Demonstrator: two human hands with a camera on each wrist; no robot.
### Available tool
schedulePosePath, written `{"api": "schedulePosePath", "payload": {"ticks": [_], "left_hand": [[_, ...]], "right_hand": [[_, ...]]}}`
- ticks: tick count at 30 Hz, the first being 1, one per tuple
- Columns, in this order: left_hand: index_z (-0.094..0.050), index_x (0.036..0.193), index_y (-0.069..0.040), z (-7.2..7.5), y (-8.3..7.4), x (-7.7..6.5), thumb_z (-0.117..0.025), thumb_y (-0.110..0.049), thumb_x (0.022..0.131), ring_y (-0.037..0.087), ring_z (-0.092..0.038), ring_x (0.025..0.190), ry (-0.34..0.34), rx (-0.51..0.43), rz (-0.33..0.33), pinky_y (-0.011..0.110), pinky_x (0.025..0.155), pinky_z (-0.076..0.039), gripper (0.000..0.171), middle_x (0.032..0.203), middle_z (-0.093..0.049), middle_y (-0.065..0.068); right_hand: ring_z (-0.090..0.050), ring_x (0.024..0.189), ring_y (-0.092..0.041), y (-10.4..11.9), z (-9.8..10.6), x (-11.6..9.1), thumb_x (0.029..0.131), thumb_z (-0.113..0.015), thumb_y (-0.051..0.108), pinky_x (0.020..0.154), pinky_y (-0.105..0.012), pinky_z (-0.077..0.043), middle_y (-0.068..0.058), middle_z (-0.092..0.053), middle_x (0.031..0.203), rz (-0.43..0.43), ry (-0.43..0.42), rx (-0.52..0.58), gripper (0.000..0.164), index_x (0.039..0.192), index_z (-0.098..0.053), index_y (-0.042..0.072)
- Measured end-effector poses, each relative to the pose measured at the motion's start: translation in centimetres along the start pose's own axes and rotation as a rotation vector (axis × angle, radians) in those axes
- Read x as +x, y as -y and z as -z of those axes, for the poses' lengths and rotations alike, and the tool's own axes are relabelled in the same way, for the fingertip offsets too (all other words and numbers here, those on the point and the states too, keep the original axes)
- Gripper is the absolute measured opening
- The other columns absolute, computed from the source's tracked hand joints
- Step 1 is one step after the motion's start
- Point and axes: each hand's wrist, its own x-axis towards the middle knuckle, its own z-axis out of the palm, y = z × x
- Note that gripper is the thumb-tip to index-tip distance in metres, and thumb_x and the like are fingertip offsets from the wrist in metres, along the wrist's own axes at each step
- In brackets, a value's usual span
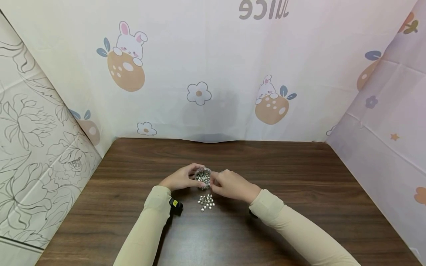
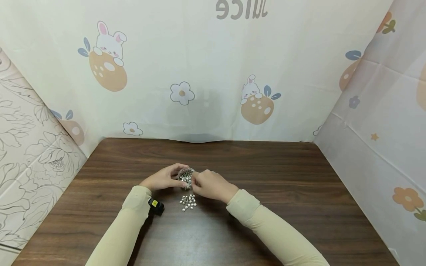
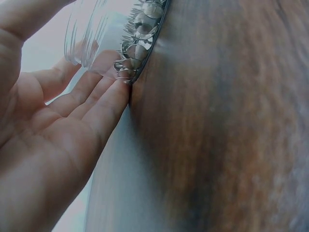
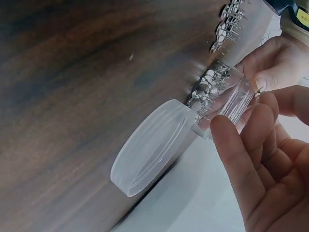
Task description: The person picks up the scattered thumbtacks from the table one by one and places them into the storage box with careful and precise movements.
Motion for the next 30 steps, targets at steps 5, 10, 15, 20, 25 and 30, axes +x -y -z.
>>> {"api": "schedulePosePath", "payload": {"ticks": [5, 10, 15, 20, 25, 30], "left_hand": [[-0.045, 0.133, -0.024, 0.0, 0.0, -0.1, -0.076, -0.034, 0.077, 0.011, -0.045, 0.117, -0.002, -0.003, 0.005, 0.042, 0.102, -0.042, 0.065, 0.131, -0.050, -0.003], [-0.044, 0.135, -0.022, 0.0, 0.0, -0.1, -0.076, -0.034, 0.077, 0.011, -0.044, 0.119, 0.003, -0.016, 0.006, 0.043, 0.102, -0.042, 0.066, 0.135, -0.046, -0.002], [-0.045, 0.134, -0.023, 0.0, 0.1, -0.1, -0.076, -0.035, 0.077, 0.012, -0.043, 0.120, 0.008, -0.029, 0.007, 0.042, 0.103, -0.041, 0.067, 0.138, -0.044, -0.002], [-0.046, 0.132, -0.026, 0.1, -0.3, -0.2, -0.076, -0.037, 0.076, 0.014, -0.044, 0.120, 0.008, -0.032, 0.009, 0.042, 0.103, -0.041, 0.065, 0.138, -0.044, 0.000], [-0.043, 0.135, -0.015, 0.5, -2.7, -1.4, -0.073, -0.026, 0.081, 0.025, -0.040, 0.125, 0.041, -0.052, 0.000, 0.047, 0.105, -0.038, 0.063, 0.141, -0.041, 0.011], [-0.043, 0.136, -0.012, 0.6, -3.1, -1.6, -0.072, -0.023, 0.082, 0.028, -0.039, 0.126, 0.053, -0.065, -0.016, 0.050, 0.105, -0.037, 0.062, 0.141, -0.041, 0.013]], "right_hand": [[-0.039, 0.046, 0.002, -0.2, 0.0, 0.6, 0.088, -0.055, 0.013, 0.042, -0.016, -0.038, 0.013, -0.050, 0.056, -0.009, -0.043, -0.016, 0.007, 0.085, -0.059, 0.018], [-0.041, 0.047, 0.001, -0.5, 0.0, 1.3, 0.089, -0.054, 0.015, 0.043, -0.018, -0.040, 0.013, -0.051, 0.058, -0.036, -0.070, -0.025, 0.007, 0.085, -0.057, 0.020], [-0.042, 0.046, -0.001, -0.6, 0.0, 1.8, 0.091, -0.054, 0.016, 0.042, -0.019, -0.041, 0.011, -0.052, 0.059, -0.061, -0.066, -0.012, 0.006, 0.088, -0.059, 0.017], [-0.043, 0.046, -0.002, -0.8, -0.2, 2.5, 0.092, -0.053, 0.016, 0.042, -0.020, -0.042, 0.009, -0.053, 0.061, -0.097, -0.055, -0.008, 0.006, 0.089, -0.059, 0.016], [-0.045, 0.047, -0.002, -1.0, -0.4, 3.0, 0.092, -0.053, 0.018, 0.044, -0.021, -0.044, 0.009, -0.054, 0.062, -0.132, -0.042, -0.025, 0.007, 0.088, -0.058, 0.018], [-0.045, 0.047, -0.003, -1.2, -0.5, 3.3, 0.092, -0.054, 0.021, 0.042, -0.021, -0.042, 0.008, -0.053, 0.061, -0.138, -0.031, -0.055, 0.007, 0.091, -0.059, 0.016]]}}
